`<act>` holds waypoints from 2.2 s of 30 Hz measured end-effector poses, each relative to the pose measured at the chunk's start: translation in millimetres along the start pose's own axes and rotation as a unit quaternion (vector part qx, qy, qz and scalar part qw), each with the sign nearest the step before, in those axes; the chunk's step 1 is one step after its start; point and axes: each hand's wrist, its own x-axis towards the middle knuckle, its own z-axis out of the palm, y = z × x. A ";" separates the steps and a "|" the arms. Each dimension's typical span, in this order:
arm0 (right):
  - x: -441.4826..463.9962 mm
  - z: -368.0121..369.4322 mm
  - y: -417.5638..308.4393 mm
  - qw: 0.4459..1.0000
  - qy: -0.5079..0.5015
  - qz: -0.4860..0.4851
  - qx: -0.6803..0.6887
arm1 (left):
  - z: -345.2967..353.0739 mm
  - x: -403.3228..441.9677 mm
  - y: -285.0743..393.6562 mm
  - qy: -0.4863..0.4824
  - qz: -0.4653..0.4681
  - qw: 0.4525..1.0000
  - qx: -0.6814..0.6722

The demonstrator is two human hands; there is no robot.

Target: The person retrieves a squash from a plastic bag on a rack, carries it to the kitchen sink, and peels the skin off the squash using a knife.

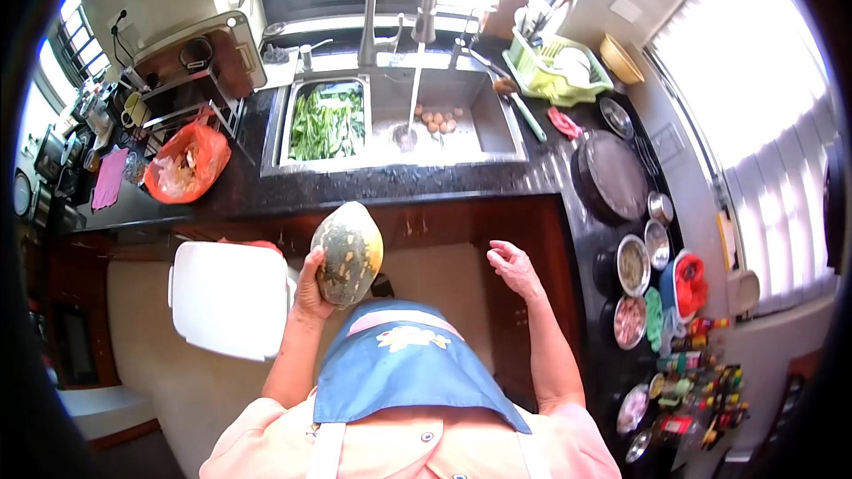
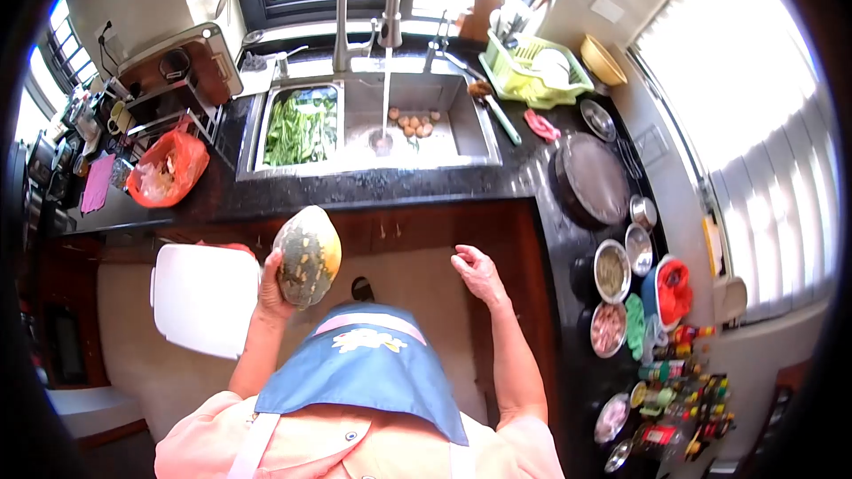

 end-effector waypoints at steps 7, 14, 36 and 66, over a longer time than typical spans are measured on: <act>111.1 -24.5 -101.9 0.997 -0.013 -0.068 0.031 | 41.7 137.5 25.1 0.072 0.088 0.965 0.236; 255.4 -61.4 -157.3 0.986 0.019 -0.139 -0.087 | 74.6 215.4 16.4 0.140 0.181 0.823 0.520; 621.4 171.4 -311.6 0.876 -0.096 -0.464 -0.088 | 115.0 262.3 -26.4 0.310 0.147 0.677 0.651; 485.6 -162.9 -207.7 0.819 0.018 -0.147 -0.554 | 114.7 274.4 -46.6 0.290 0.136 0.747 0.582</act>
